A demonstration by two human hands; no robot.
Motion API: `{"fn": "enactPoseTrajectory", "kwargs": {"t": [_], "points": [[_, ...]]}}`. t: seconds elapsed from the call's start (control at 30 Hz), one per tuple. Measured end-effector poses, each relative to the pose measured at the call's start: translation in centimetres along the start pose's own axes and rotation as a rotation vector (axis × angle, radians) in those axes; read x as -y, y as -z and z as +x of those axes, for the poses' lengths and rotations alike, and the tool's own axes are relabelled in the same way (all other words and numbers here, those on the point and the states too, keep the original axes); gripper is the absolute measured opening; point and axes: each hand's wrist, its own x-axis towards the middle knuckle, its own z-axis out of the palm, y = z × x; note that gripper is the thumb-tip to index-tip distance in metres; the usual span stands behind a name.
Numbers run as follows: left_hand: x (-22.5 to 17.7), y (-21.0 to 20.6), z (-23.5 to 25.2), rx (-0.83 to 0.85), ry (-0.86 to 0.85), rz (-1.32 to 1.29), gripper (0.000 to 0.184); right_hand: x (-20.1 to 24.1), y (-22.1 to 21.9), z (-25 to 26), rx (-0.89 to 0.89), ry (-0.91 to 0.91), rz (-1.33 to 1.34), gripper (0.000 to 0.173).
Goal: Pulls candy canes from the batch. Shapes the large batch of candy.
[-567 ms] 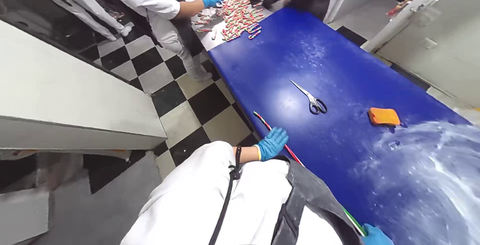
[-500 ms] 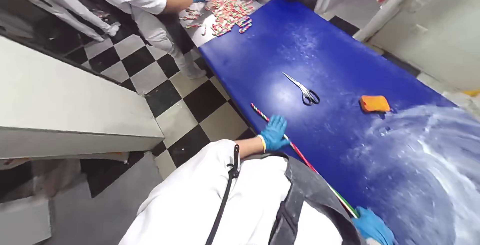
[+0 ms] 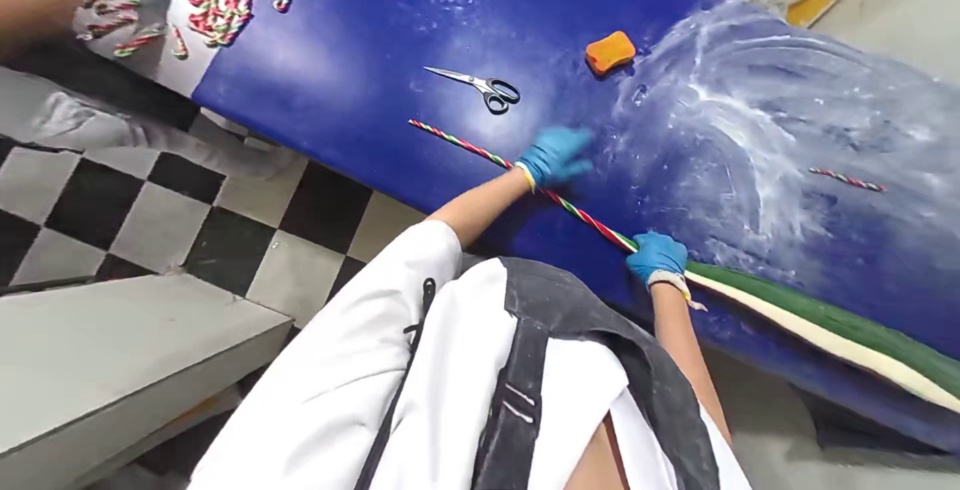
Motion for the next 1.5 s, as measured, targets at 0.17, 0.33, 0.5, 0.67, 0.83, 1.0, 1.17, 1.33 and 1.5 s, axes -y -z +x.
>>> {"fn": "enactPoseTrajectory", "kwargs": {"t": [0.17, 0.33, 0.5, 0.67, 0.83, 1.0, 1.17, 1.33, 1.5], "points": [[-11.3, -6.1, -6.3, 0.518, -0.298, -0.016, 0.043, 2.1, 0.6, 0.1, 0.153, 0.139, 0.131, 0.037], [-3.7, -1.6, -9.3, 0.769, -0.282, -0.19, 0.05, 7.6, 0.8, -0.5, 0.191, 0.11, 0.07, 0.052], [7.0, 7.5, -13.8, 0.815, -0.29, -0.245, 0.051, 8.5, 0.4, -0.9, 0.181, 0.043, 0.075, 0.055], [22.3, 16.2, -19.3, 0.862, 0.104, -0.4, 0.047, 8.9, 0.0, -0.9, 0.171, -0.01, 0.118, 0.051], [36.0, 22.7, -25.0, 0.711, 0.648, -0.186, 0.043, 9.0, -0.6, -0.7, 0.141, -0.051, 0.173, 0.046], [29.7, 17.1, -29.5, 0.133, 0.528, 0.339, 0.052, 9.1, -0.2, -0.7, 0.195, -0.044, 0.221, 0.053], [19.9, 6.2, -28.0, 0.074, 0.216, 0.225, 0.095, 9.0, 0.5, -1.1, 0.201, -0.001, 0.22, 0.055], [21.5, 5.5, -18.2, 0.055, 0.419, 0.302, 0.1, 8.8, 0.4, -1.3, 0.197, 0.016, 0.213, 0.057], [24.6, 6.3, -8.1, -0.039, 0.473, 0.329, 0.097, 10.6, 1.4, -1.3, 0.147, 0.127, 0.207, 0.043]]}}
